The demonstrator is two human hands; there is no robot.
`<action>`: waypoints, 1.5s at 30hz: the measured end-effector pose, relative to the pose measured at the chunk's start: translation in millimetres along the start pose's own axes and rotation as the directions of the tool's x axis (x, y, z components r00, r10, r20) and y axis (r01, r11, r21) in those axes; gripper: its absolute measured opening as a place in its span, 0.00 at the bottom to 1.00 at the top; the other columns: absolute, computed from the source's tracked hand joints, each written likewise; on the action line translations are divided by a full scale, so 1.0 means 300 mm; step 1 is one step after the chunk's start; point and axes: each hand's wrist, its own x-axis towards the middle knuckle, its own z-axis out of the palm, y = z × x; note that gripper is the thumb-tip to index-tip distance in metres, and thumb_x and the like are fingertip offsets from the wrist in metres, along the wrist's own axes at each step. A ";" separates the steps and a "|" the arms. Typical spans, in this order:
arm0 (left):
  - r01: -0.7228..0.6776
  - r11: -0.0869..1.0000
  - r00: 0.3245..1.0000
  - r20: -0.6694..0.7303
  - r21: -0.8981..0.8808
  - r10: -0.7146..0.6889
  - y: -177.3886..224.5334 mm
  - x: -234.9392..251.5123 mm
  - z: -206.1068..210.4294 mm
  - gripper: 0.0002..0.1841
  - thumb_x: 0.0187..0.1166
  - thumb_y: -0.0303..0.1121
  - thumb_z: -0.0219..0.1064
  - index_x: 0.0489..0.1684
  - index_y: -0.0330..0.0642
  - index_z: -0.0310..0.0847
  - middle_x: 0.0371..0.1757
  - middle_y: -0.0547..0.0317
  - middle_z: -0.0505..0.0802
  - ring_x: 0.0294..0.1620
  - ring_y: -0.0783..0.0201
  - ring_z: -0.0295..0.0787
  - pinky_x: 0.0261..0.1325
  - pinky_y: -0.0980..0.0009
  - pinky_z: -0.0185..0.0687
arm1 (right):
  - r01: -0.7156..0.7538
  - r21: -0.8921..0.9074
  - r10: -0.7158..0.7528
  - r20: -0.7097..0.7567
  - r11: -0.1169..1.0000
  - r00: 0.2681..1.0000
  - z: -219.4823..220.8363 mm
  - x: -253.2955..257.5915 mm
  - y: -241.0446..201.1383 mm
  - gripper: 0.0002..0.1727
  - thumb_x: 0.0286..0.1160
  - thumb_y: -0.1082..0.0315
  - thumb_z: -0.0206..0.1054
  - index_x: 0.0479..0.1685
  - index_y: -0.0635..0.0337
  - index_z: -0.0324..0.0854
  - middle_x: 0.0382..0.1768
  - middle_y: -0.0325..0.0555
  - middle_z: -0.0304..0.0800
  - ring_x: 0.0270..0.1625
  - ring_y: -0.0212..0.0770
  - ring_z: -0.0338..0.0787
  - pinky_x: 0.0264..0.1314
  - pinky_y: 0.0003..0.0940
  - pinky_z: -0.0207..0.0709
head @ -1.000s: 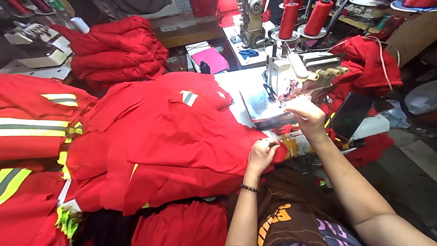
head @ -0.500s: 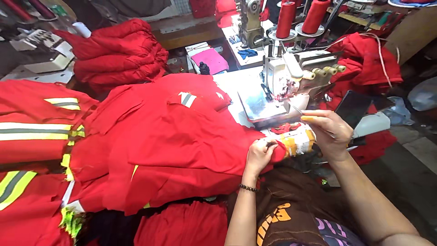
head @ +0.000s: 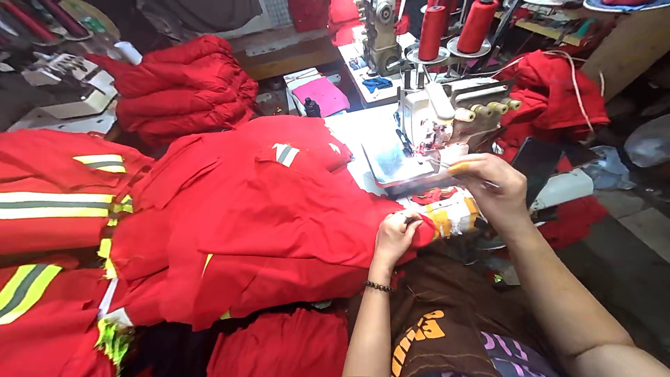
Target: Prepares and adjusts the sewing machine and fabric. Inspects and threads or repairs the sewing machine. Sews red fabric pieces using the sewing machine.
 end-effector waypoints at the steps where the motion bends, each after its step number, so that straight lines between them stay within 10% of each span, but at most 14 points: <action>1: 0.005 1.000 1.000 0.003 -0.001 -0.005 0.002 0.000 -0.001 0.06 0.76 0.29 0.72 0.41 0.40 0.95 0.44 0.57 0.98 0.51 0.66 0.95 0.64 0.66 0.86 | 0.050 -0.019 -0.051 -0.008 0.999 0.999 0.014 0.017 0.002 0.07 0.75 0.74 0.71 0.45 0.60 0.93 0.52 0.48 0.94 0.59 0.42 0.91 0.67 0.41 0.83; 9: -0.005 1.000 1.000 0.016 0.000 0.005 0.005 0.000 -0.006 0.06 0.77 0.29 0.71 0.41 0.39 0.94 0.44 0.56 0.98 0.51 0.65 0.95 0.64 0.66 0.86 | 0.119 -0.200 -0.106 0.073 0.972 0.992 0.115 0.049 0.106 0.09 0.77 0.74 0.69 0.48 0.57 0.94 0.53 0.49 0.95 0.61 0.50 0.92 0.70 0.51 0.80; 29: -0.005 0.999 1.000 0.016 0.033 0.005 -0.002 -0.004 0.000 0.06 0.76 0.30 0.73 0.41 0.42 0.95 0.45 0.59 0.98 0.52 0.65 0.95 0.64 0.64 0.86 | 0.062 -0.124 -0.082 -0.158 0.990 0.984 -0.004 -0.051 0.075 0.08 0.77 0.76 0.69 0.43 0.57 0.94 0.52 0.49 0.96 0.58 0.45 0.91 0.67 0.42 0.80; 34: -0.035 0.964 0.993 0.099 -0.264 0.063 0.055 0.018 -0.029 0.19 0.72 0.27 0.76 0.63 0.36 0.88 0.67 0.50 0.91 0.72 0.58 0.84 0.79 0.58 0.76 | 0.033 0.003 -0.032 -0.146 0.999 0.989 0.040 -0.025 0.052 0.07 0.75 0.74 0.71 0.45 0.56 0.94 0.53 0.45 0.95 0.60 0.41 0.91 0.68 0.41 0.82; 38: -0.107 0.881 0.993 -0.098 -0.460 0.070 0.144 0.061 -0.096 0.06 0.78 0.25 0.70 0.43 0.30 0.90 0.45 0.52 0.96 0.49 0.66 0.94 0.59 0.67 0.91 | 0.068 -0.055 -0.075 -0.130 0.996 0.989 0.097 -0.004 0.090 0.07 0.77 0.73 0.71 0.46 0.55 0.94 0.51 0.46 0.95 0.58 0.42 0.91 0.67 0.42 0.81; 45: 0.050 0.998 0.971 -0.234 -0.030 -0.056 0.108 0.352 -0.278 0.08 0.77 0.27 0.71 0.50 0.43 0.92 0.52 0.59 0.94 0.58 0.64 0.88 0.65 0.61 0.83 | 0.088 -0.095 -0.102 -0.154 0.992 0.983 0.153 0.005 0.157 0.07 0.74 0.74 0.73 0.43 0.55 0.95 0.46 0.47 0.96 0.56 0.44 0.92 0.67 0.42 0.81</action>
